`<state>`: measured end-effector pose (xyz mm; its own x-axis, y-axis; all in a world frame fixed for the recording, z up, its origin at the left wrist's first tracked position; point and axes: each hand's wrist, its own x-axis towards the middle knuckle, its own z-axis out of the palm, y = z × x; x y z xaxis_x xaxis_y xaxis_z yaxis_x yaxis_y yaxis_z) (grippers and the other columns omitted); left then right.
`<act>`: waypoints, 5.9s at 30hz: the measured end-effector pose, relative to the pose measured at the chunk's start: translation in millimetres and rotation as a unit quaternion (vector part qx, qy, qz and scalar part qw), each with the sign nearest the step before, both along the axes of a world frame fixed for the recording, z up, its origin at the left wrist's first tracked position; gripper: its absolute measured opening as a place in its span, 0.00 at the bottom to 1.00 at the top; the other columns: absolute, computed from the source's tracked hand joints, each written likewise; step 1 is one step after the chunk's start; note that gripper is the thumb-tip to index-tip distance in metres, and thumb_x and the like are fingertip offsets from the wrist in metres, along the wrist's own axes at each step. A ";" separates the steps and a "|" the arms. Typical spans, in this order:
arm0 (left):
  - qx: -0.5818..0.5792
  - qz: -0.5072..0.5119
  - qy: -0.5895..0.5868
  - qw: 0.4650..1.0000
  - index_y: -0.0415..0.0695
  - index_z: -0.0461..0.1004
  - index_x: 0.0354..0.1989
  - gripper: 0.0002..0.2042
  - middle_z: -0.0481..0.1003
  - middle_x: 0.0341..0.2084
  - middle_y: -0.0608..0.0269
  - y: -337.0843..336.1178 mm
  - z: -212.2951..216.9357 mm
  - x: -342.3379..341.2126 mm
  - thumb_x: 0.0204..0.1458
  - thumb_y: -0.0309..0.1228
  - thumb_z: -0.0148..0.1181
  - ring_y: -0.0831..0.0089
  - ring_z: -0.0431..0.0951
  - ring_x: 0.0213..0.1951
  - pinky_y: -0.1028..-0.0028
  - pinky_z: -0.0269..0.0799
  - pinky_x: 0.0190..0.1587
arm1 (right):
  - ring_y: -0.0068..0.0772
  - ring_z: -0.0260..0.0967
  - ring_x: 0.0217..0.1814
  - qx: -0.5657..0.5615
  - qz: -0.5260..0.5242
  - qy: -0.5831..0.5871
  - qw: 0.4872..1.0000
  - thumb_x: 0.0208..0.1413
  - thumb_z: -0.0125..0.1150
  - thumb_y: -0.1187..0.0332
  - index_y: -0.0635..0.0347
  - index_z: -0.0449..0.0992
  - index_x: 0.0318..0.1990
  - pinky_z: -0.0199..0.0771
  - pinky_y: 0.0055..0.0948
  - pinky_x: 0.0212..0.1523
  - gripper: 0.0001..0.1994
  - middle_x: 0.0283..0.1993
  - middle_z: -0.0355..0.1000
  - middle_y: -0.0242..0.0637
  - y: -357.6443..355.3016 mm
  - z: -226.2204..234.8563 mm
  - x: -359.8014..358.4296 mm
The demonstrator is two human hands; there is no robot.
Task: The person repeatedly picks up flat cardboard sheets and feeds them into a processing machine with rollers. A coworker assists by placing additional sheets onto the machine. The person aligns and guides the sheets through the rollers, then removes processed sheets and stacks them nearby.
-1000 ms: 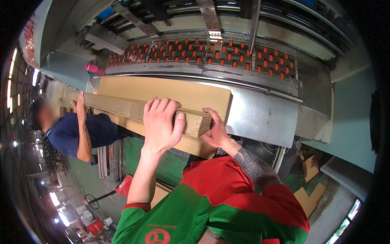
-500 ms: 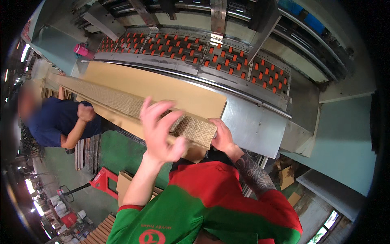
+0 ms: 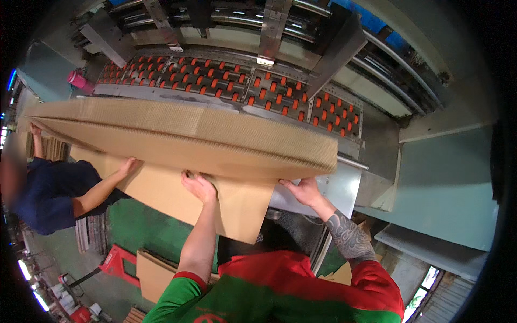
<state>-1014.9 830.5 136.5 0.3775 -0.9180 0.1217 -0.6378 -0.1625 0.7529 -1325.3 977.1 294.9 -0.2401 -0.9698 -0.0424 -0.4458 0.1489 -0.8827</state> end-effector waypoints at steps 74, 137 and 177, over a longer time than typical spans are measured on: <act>0.078 -0.083 -0.289 0.950 0.26 0.56 0.66 0.34 0.55 0.70 0.35 -6.9 -6.1 -22.3 0.62 0.45 0.48 0.41 0.54 0.71 0.45 0.48 0.71 | 0.41 0.82 0.41 0.274 -0.258 0.123 0.918 0.60 0.62 0.50 0.60 0.81 0.54 0.80 0.40 0.42 0.24 0.44 0.82 0.48 -190.4 -271.6 -297.0; 0.104 -0.071 -0.210 0.969 0.33 0.59 0.71 0.34 0.54 0.71 0.32 137.2 41.2 137.1 0.61 0.42 0.56 0.38 0.51 0.74 0.45 0.41 0.77 | 0.56 0.73 0.60 0.166 -0.113 0.081 0.976 0.65 0.61 0.57 0.70 0.68 0.61 0.72 0.44 0.60 0.26 0.57 0.73 0.58 112.8 -198.0 42.7; 0.316 0.073 0.584 0.744 0.50 0.51 0.79 0.49 0.55 0.78 0.58 228.8 60.0 11.0 0.60 0.76 0.37 0.56 0.55 0.77 0.52 0.50 0.77 | 0.47 0.63 0.73 0.198 -0.185 -0.519 0.811 0.56 0.72 0.46 0.67 0.52 0.74 0.65 0.46 0.69 0.49 0.71 0.65 0.50 25.3 -132.3 42.3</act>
